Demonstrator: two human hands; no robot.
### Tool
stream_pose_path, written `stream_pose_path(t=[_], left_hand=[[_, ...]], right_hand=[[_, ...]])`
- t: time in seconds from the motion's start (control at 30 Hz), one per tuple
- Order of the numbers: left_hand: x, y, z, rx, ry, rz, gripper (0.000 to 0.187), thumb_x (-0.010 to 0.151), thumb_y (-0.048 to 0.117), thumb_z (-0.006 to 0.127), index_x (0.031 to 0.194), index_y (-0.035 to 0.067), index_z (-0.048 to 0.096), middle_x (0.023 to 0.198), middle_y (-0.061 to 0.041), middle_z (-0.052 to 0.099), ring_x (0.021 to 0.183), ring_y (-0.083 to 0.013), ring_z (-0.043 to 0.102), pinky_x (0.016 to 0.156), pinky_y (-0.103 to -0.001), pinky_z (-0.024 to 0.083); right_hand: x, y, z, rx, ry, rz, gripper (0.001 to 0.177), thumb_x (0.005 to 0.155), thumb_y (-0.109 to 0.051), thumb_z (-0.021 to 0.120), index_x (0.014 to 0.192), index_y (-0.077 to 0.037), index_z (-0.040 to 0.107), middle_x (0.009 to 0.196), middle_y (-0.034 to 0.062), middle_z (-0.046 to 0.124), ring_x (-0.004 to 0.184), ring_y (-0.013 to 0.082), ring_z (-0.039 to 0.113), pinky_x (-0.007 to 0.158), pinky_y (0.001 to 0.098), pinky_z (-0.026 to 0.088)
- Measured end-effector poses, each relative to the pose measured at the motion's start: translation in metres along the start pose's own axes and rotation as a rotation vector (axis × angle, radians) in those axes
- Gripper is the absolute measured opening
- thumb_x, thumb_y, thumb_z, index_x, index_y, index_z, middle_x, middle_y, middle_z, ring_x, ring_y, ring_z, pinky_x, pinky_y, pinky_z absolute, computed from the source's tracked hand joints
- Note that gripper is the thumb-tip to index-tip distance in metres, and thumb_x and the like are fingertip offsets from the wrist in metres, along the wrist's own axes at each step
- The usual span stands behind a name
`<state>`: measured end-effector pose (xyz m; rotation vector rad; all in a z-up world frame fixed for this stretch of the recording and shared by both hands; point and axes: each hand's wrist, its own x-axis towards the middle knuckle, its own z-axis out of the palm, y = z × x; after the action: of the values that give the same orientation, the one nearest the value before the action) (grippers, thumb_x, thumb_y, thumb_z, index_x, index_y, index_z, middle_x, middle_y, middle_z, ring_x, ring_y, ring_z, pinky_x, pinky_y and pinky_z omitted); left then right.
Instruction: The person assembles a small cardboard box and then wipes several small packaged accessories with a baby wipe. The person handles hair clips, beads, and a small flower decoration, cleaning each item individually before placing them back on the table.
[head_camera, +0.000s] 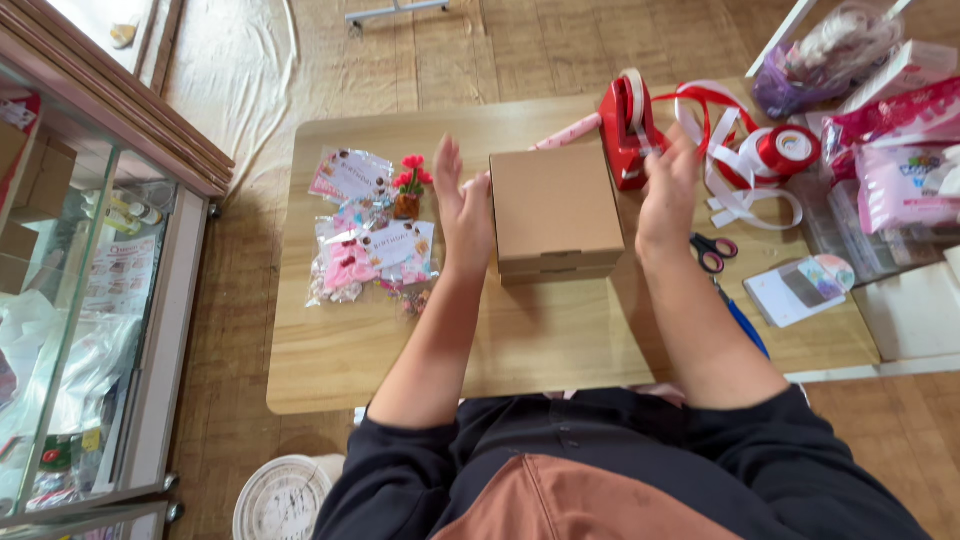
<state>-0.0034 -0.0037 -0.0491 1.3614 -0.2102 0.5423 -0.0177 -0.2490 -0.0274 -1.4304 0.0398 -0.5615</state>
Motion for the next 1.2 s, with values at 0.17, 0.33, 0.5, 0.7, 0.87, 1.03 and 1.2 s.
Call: stream_pose_path(t=[0.17,0.33,0.5,0.7,0.87,1.03,1.2], left_hand=[[-0.023,-0.016,-0.001,-0.416,-0.22,-0.487,0.063,0.106,0.019,0.038,0.164,0.006,0.018,0.163,-0.015,0.032,0.149,-0.0252,0.034,0.12,-0.036,0.031],[-0.018,-0.016,0.007,-0.544,-0.208,-0.658,0.065,0.106,0.025,0.034,0.165,0.013,0.01,0.167,-0.01,0.024,0.152,-0.0226,0.029,0.119,-0.034,0.028],[-0.005,-0.02,0.012,-0.511,-0.244,-0.574,0.065,0.106,0.023,0.036,0.166,0.01,0.012,0.169,-0.013,0.024,0.153,-0.0227,0.028,0.12,-0.033,0.027],[-0.018,-0.027,0.008,-0.41,-0.234,-0.553,0.066,0.106,0.027,0.04,0.164,0.007,0.016,0.17,-0.014,0.02,0.155,-0.0252,0.023,0.123,-0.036,0.022],[-0.011,-0.007,0.006,-0.07,-0.316,-0.374,0.066,0.108,0.027,0.04,0.166,0.004,0.018,0.175,-0.01,0.009,0.161,-0.0202,0.003,0.127,-0.037,0.008],[0.008,0.04,0.003,-0.198,-0.516,-0.158,0.079,0.104,0.015,0.052,0.168,0.008,0.006,0.171,-0.014,0.023,0.157,-0.0232,0.023,0.127,-0.037,0.018],[0.018,0.042,0.008,-0.212,-0.35,-0.255,0.074,0.101,0.007,0.056,0.165,0.006,0.017,0.167,-0.013,0.031,0.151,-0.0228,0.035,0.122,-0.035,0.03]], right_hand=[[-0.028,0.01,0.012,0.529,-0.225,0.664,0.047,0.106,-0.04,0.048,0.138,-0.006,0.054,0.132,0.0119,0.063,0.115,0.0225,0.064,0.096,0.0375,0.052],[-0.023,0.006,0.012,0.606,-0.311,0.67,0.053,0.106,-0.044,0.046,0.143,-0.005,0.05,0.137,0.0103,0.061,0.12,0.0218,0.062,0.102,0.0381,0.051],[-0.007,0.005,0.006,0.505,-0.368,0.571,0.055,0.108,-0.042,0.045,0.147,-0.004,0.047,0.139,0.0097,0.06,0.124,0.02,0.06,0.103,0.0365,0.05],[-0.006,0.021,0.007,0.505,-0.356,0.712,0.047,0.107,-0.03,0.046,0.146,-0.005,0.045,0.136,0.0116,0.061,0.12,0.0213,0.064,0.101,0.0382,0.053],[-0.004,0.014,0.004,0.402,-0.403,0.603,0.055,0.106,-0.027,0.047,0.156,-0.008,0.034,0.145,0.0119,0.053,0.128,0.0217,0.056,0.104,0.0401,0.048],[-0.004,-0.019,0.003,0.337,-0.58,-0.002,0.072,0.109,-0.029,0.051,0.168,-0.011,0.013,0.17,0.0069,0.028,0.157,0.0201,0.031,0.128,0.0389,0.027],[0.001,-0.039,0.017,0.037,-0.481,-0.18,0.082,0.105,-0.03,0.066,0.168,-0.009,0.016,0.17,0.0099,0.027,0.154,0.027,0.035,0.13,0.0449,0.027]])
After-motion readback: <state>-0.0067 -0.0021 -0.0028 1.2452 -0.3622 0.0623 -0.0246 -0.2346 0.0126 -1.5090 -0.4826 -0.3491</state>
